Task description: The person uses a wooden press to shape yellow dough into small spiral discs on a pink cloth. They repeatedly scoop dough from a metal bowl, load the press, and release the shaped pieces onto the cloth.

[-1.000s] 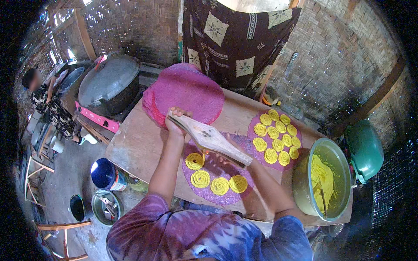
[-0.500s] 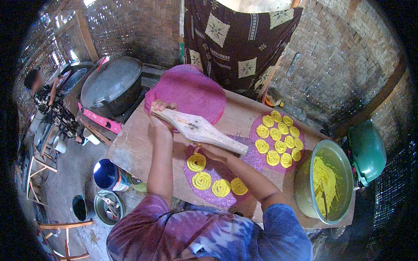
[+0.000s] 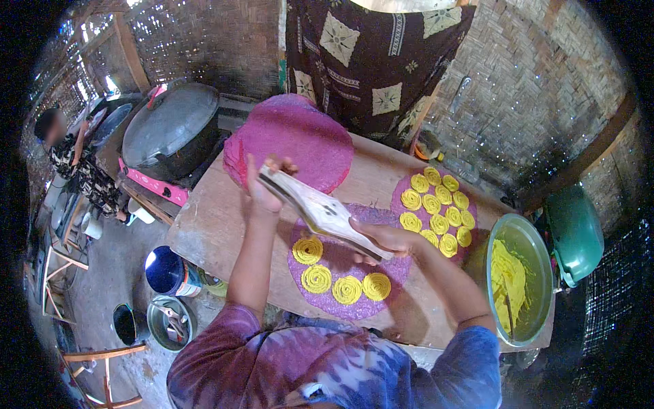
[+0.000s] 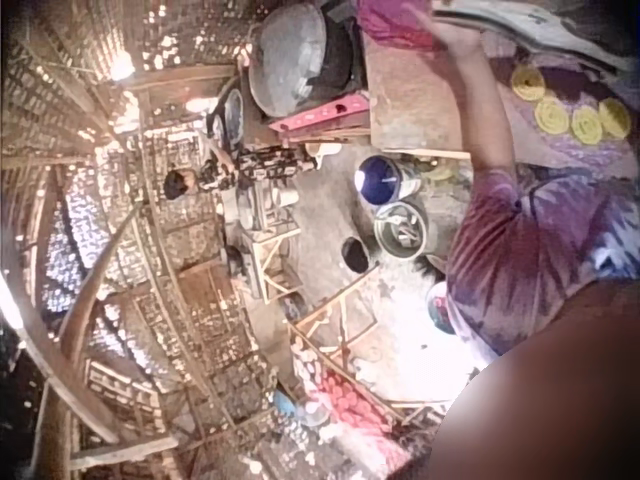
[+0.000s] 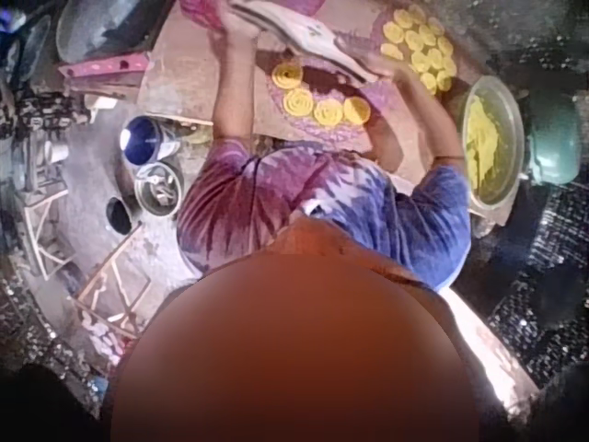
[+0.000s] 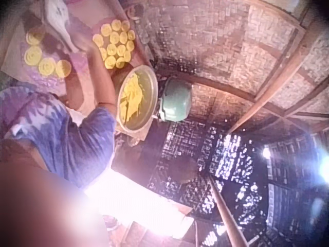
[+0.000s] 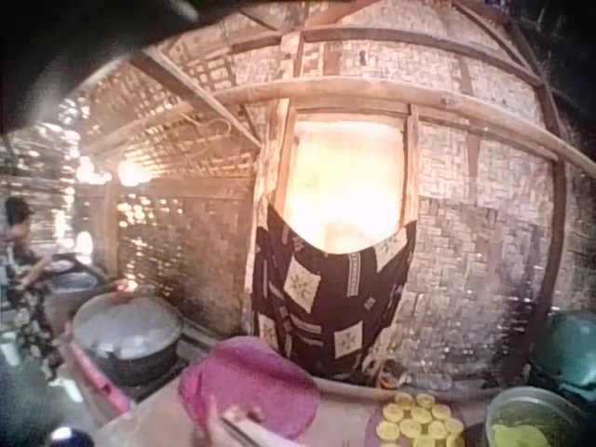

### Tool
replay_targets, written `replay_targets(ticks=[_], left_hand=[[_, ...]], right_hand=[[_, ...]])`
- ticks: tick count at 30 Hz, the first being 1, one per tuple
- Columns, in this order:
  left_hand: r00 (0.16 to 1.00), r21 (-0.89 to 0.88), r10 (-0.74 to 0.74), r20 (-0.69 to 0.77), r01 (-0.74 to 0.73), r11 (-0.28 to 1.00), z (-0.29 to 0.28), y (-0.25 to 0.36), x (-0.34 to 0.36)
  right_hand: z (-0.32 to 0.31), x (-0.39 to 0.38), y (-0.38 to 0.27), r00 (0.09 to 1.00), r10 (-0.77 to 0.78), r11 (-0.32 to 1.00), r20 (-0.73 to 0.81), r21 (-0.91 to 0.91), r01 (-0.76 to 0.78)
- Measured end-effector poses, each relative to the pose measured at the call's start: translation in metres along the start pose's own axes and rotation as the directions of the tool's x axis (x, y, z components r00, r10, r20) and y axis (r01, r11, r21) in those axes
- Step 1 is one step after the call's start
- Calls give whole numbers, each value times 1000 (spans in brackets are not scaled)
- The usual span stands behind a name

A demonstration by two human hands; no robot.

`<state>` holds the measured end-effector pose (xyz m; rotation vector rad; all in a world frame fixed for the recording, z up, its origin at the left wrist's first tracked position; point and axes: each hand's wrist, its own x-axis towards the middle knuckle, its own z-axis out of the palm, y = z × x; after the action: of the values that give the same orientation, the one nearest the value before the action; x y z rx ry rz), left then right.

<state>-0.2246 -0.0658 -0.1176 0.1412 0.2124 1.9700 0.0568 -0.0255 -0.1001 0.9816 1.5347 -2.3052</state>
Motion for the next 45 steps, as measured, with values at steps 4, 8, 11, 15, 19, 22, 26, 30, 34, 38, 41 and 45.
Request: replay_targets(ticks=[4, 8, 11, 15, 19, 22, 26, 30, 34, 38, 41, 45], left_hand=[[994, -175, -108, -26, 102, 979, -101, -57, 25], [943, -188, -154, -294, 101, 977, -102, -79, 15], [972, -158, -134, -193, 104, 982, -79, -67, 9], [975, -194, -149, -167, 116, 974, -63, -76, -1], [993, -129, -97, -74, 86, 988, -39, -61, 2], [986, -199, -138, -94, 117, 973, -39, -67, -14], [992, -174, -90, -86, 74, 982, -35, -73, 4], [991, -130, -108, -72, 98, 987, -31, -54, 2], [958, -173, -182, -223, 145, 974, -41, -67, -19], [958, -215, -189, -215, 143, 966, -61, -98, -11], [976, -302, -209, -59, 182, 936, -68, -103, -2], [976, -360, -218, 25, 212, 909, -60, -96, -4]], right_hand=[[7, -18, 8, 977, 97, 955, -190, -259, -145], [-2, -14, 37, 940, 74, 915, -332, -353, -196], [9, -22, 37, 928, 75, 941, -364, -282, -186], [21, -44, 17, 883, 11, 896, -469, -387, -216], [20, -43, 25, 862, -20, 889, -507, -403, -216], [35, -59, 18, 856, -26, 901, -516, -384, -204], [27, -60, 11, 829, -117, 867, -547, -462, -183], [40, -48, 24, 796, -203, 881, -570, -461, -106], [41, -57, 33, 827, -143, 869, -544, -469, -158], [27, -56, 45, 790, -130, 816, -599, -517, -258], [4, -57, 52, 865, -25, 936, -501, -316, -157], [-16, -36, 93, 939, -101, 953, -328, 239, 186]])
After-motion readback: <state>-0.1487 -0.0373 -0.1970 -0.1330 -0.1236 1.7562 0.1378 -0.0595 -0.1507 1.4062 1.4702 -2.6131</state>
